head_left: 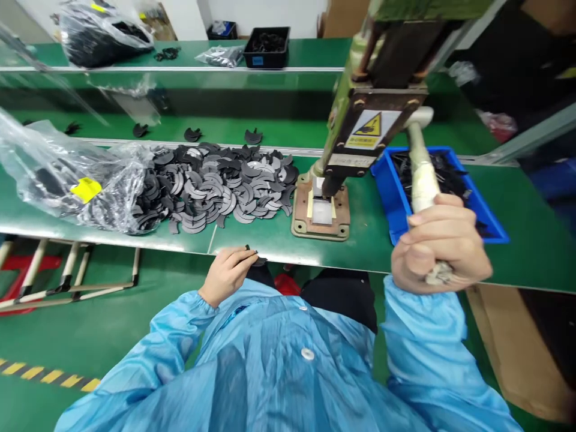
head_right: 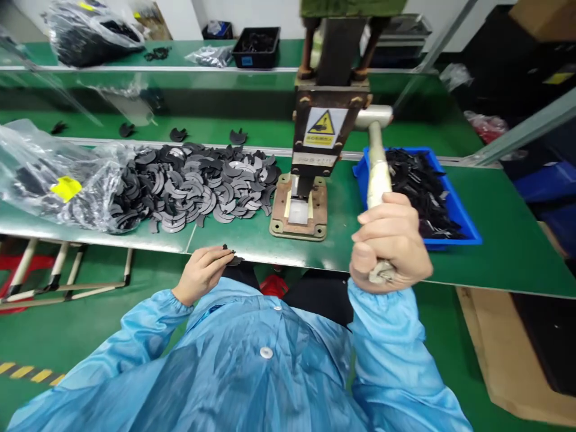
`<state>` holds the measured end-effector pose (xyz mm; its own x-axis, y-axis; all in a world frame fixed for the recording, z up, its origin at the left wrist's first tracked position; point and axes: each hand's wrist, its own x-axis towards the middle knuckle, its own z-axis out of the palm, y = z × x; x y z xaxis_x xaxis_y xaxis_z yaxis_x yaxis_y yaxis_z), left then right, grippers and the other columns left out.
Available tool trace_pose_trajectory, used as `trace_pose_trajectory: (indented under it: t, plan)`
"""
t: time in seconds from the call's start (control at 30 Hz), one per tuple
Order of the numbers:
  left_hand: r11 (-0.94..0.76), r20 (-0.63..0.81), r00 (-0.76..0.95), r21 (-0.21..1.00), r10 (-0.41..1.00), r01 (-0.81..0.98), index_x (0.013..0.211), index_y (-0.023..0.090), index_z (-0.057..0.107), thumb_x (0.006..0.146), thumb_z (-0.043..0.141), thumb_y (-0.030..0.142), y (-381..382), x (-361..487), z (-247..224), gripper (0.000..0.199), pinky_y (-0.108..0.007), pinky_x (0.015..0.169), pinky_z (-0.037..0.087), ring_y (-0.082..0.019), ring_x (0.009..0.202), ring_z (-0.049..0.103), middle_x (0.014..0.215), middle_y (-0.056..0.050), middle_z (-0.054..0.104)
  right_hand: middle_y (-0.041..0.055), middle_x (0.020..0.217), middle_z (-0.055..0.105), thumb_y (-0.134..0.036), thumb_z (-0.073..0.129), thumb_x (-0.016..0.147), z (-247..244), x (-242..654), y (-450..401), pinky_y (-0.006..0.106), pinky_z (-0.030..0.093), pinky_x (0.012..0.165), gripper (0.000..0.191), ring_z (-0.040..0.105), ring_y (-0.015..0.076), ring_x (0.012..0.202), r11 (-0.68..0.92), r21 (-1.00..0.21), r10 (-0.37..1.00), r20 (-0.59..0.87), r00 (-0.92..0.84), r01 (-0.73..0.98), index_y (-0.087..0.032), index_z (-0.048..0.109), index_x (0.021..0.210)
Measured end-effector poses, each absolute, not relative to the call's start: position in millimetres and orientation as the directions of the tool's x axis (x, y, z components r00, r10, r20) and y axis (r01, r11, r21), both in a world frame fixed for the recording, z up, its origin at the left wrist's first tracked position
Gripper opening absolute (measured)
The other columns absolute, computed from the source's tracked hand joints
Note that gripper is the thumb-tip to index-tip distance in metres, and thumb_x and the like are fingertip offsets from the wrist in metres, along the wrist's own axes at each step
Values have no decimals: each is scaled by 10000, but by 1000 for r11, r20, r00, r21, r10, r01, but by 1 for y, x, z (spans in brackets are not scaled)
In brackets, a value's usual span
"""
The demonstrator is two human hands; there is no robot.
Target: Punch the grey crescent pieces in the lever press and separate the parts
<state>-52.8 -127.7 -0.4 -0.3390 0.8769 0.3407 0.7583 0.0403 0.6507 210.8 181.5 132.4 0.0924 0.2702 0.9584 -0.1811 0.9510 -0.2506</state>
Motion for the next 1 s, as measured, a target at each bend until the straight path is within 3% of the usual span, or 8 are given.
trace_pose_trajectory:
  t: [0.1,0.2,0.3,0.5,0.73,1.0]
  plan:
    - [18,312,-429,792,848,611,1151,306,837,969,795,392,-95,-49,22,205,-409,936,645,-263,999,801,1095,-93,829,-38,559,621,-496,735,894,136,217,175,593,590,967,449,696,185,687,952,-258,259,966,-14,-165,-241,515,597]
    - [43,107,-523,963,846,267,1015,222,740,944,821,536,-38,-49,48,332,-297,679,622,-183,696,763,838,-44,780,-36,589,612,-435,709,922,138,219,171,593,591,993,381,687,181,722,954,-255,252,967,-40,-160,-245,523,650]
    - [105,-80,-393,993,916,45,930,206,639,896,842,622,30,-54,65,464,-236,554,554,-150,553,704,666,-9,725,-36,616,616,-410,701,930,138,221,171,596,593,1012,348,687,187,740,954,-259,252,966,-63,-151,-255,527,672]
    - [237,-215,-274,970,937,49,868,191,616,907,869,548,119,-55,68,439,-207,482,485,-119,461,623,580,-17,689,-40,631,616,-391,687,947,137,224,172,582,602,1022,322,700,183,772,958,-250,236,966,-105,-144,-260,534,696]
    - [317,-279,-249,940,927,125,870,204,556,999,801,367,140,-46,69,321,-188,474,473,-108,455,612,566,15,659,-57,680,632,-353,717,948,134,221,173,523,586,1051,323,701,146,821,946,-230,223,973,-55,-227,-231,560,693]
    - [433,-387,-229,878,893,206,818,203,586,932,837,218,159,-48,78,276,-197,406,339,-79,410,486,565,55,541,-78,706,652,-352,711,950,131,220,171,531,594,1049,307,708,138,837,943,-249,247,968,-38,-222,-231,571,705]
